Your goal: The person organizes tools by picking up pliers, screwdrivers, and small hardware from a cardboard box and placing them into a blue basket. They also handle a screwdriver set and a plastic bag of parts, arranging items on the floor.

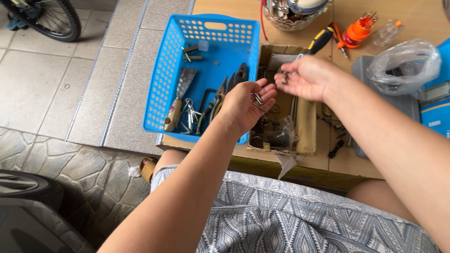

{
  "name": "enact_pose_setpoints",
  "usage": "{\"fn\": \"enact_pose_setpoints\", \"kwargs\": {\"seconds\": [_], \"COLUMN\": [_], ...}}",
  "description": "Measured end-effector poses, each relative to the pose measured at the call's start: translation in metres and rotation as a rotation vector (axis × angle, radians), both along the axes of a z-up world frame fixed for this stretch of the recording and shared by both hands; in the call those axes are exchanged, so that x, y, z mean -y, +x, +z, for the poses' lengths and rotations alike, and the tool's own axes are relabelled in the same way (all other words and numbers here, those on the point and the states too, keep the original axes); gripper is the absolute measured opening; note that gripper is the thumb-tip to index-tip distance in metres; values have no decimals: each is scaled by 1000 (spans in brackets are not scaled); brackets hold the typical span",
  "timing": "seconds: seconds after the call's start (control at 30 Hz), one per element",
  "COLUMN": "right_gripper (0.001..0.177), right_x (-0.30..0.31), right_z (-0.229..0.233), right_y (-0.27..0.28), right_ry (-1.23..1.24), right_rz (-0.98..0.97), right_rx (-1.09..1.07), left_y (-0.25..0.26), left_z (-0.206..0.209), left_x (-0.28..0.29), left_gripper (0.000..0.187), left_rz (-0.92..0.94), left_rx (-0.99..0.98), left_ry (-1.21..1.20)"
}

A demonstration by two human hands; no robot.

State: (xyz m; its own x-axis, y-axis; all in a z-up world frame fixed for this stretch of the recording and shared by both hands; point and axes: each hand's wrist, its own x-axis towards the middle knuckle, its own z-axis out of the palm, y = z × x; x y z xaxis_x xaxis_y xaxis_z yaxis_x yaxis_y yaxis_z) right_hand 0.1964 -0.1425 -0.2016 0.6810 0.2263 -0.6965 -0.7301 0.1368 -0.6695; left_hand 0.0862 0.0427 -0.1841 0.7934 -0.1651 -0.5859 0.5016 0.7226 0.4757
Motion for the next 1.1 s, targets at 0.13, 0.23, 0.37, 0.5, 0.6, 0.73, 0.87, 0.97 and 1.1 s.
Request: {"fn": "enact_pose_setpoints", "kwargs": {"seconds": [0.13, 0.23, 0.37, 0.5, 0.6, 0.73, 0.87, 0.97, 1.1], "right_gripper": [39, 38, 36, 36, 36, 35, 31, 25, 21], "right_x": [-12, -3, 25, 61, 85, 112, 137, 142, 141], "right_z": [4, 14, 24, 36, 42, 34, 9, -19, -58], "right_y": [27, 14, -31, -64, -76, -80, -70, -47, -3], "right_ry": [-55, -159, -166, -146, -149, -173, -369, -591, -895], "right_rz": [1, 33, -24, -135, -183, -232, -231, -136, 133], "right_rx": [47, 104, 122, 152, 142, 116, 204, 360, 658], "left_y": [9, 33, 77, 114, 122, 109, 86, 57, 26], "left_z": [-5, -27, -67, -76, -53, -24, -21, -25, -19], "left_x": [1, 14, 39, 56, 58, 58, 54, 58, 63], "left_gripper": [28, 23, 13, 12, 33, 40, 42, 34, 28], "left_rz": [1, -37, 35, 327, 431, 418, 227, 99, -94], "left_rx": [-47, -36, -32, 17, -142, -135, 79, 351, 563], "left_ry": [24, 36, -120, -138, -22, 39, 409, 721, 1148]}}
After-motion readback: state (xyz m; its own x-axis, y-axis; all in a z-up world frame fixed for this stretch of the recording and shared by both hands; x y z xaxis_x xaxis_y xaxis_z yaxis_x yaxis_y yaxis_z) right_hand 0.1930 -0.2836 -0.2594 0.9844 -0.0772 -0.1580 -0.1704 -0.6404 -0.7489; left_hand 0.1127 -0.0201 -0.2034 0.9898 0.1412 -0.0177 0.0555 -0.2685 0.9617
